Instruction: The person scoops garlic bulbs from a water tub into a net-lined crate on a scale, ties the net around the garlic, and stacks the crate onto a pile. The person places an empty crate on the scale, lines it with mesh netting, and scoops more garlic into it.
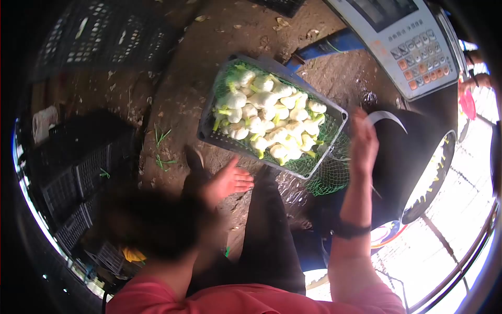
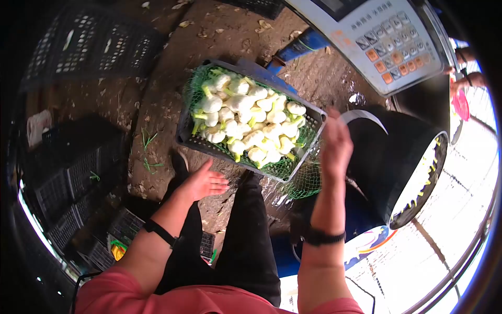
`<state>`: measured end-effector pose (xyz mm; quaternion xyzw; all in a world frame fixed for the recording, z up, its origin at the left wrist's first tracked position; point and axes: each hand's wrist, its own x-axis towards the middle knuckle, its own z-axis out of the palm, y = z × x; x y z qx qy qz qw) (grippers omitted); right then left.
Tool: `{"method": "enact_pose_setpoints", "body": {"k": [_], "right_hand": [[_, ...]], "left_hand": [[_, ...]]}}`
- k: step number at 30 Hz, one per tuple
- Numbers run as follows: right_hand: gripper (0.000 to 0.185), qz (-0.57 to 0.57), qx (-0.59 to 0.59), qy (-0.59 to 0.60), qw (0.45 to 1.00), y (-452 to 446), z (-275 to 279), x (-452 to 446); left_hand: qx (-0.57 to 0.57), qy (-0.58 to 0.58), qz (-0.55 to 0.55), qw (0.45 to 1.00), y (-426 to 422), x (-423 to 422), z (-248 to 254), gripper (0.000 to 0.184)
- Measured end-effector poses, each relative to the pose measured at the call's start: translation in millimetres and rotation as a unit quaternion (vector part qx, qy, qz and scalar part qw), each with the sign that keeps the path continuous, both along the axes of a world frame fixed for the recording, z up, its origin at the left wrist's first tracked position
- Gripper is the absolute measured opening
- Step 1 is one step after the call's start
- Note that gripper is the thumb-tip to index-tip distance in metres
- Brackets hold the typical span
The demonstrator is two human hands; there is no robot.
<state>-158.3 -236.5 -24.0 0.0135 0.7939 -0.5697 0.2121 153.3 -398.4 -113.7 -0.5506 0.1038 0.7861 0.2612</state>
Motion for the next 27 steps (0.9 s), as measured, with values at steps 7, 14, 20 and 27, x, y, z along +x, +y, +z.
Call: {"method": "enact_pose_setpoints", "body": {"k": [7, 14, 20, 27], "right_hand": [[0.034, 0.140, 0.155, -0.227, 0.951, -69, -39, 125], [0.029, -0.254, 0.059, -0.125, 0.957, -87, 32, 149], [0.044, 0.215, 0.346, 0.091, 0.909, -145, -12, 98], [0.006, 0.103, 0.213, -0.059, 0.970, -61, -52, 166]], "left_hand": [[0.134, 0.252, 0.024, 0.958, -3, -130, -35, 0.064], [-0.155, 0.088, -0.226, 0.958, -12, -123, -18, 0.029], [-0.616, 0.480, -0.431, 0.452, 32, -104, -74, 0.047], [0.220, 0.203, 0.069, 0.952, -46, -131, -8, 0.041]]}}
